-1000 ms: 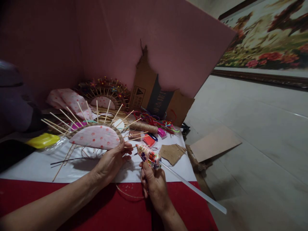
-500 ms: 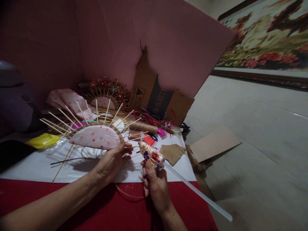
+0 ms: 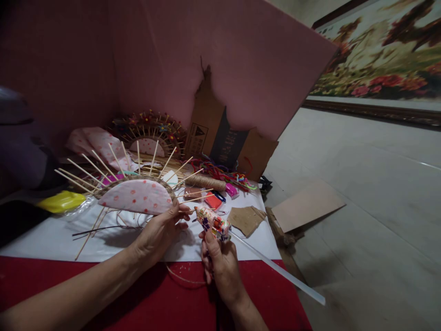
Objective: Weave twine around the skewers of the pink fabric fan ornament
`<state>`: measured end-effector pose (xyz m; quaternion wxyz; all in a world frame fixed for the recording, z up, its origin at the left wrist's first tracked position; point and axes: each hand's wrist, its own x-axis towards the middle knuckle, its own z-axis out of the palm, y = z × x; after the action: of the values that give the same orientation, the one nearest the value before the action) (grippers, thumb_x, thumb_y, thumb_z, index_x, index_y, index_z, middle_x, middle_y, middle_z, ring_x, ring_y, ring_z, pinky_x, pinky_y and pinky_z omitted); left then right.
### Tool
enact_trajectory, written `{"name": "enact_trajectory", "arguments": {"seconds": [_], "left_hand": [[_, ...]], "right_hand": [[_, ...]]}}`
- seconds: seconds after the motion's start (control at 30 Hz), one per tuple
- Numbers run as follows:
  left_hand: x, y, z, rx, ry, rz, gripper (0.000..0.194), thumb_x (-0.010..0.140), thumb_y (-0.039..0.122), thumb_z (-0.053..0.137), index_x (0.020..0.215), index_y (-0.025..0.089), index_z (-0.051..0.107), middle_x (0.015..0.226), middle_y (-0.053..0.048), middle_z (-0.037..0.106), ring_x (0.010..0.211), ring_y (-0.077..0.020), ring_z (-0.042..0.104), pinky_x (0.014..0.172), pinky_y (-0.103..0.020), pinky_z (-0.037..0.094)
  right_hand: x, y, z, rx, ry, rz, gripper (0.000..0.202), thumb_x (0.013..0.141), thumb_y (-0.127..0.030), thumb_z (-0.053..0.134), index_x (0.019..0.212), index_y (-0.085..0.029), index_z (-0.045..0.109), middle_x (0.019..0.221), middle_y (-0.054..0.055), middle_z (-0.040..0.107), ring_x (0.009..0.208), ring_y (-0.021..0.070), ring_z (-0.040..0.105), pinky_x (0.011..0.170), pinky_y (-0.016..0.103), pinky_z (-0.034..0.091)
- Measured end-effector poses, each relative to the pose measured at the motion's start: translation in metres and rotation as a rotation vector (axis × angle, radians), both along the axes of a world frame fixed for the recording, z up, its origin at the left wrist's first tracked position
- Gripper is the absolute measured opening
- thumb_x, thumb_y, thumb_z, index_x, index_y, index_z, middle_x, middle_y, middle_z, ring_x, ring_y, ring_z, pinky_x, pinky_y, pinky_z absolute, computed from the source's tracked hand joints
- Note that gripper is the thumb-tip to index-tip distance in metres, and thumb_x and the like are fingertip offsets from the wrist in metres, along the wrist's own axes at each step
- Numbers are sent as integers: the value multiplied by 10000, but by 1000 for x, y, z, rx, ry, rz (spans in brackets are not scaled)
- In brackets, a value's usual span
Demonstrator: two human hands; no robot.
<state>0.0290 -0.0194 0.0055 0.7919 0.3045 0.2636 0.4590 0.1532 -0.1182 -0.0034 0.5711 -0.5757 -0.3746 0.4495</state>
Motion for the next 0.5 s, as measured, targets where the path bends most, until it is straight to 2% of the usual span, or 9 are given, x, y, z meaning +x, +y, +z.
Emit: {"name": "enact_trajectory", "arguments": {"seconds": [0.2, 0.5], "left_hand": [[-1, -1, -1, 73, 38, -1, 368, 722, 523, 612, 737, 168, 705, 957, -82, 600, 849, -185, 489, 687, -274, 398], [0, 0, 0, 4, 17, 19, 339, 660, 488, 686, 695, 151, 687, 847, -62, 574, 797, -173, 480, 651, -262, 401]], "right_hand": [[-1, -1, 2, 12, 13, -8, 421, 819, -537, 517, 893, -130, 592, 511, -55, 441, 334, 35, 347, 297, 148, 292], [-1, 0, 1, 83, 105, -36, 426, 786, -536, 566, 907, -130, 607, 565, -41, 459, 364, 30, 337, 284, 144, 319]]}}
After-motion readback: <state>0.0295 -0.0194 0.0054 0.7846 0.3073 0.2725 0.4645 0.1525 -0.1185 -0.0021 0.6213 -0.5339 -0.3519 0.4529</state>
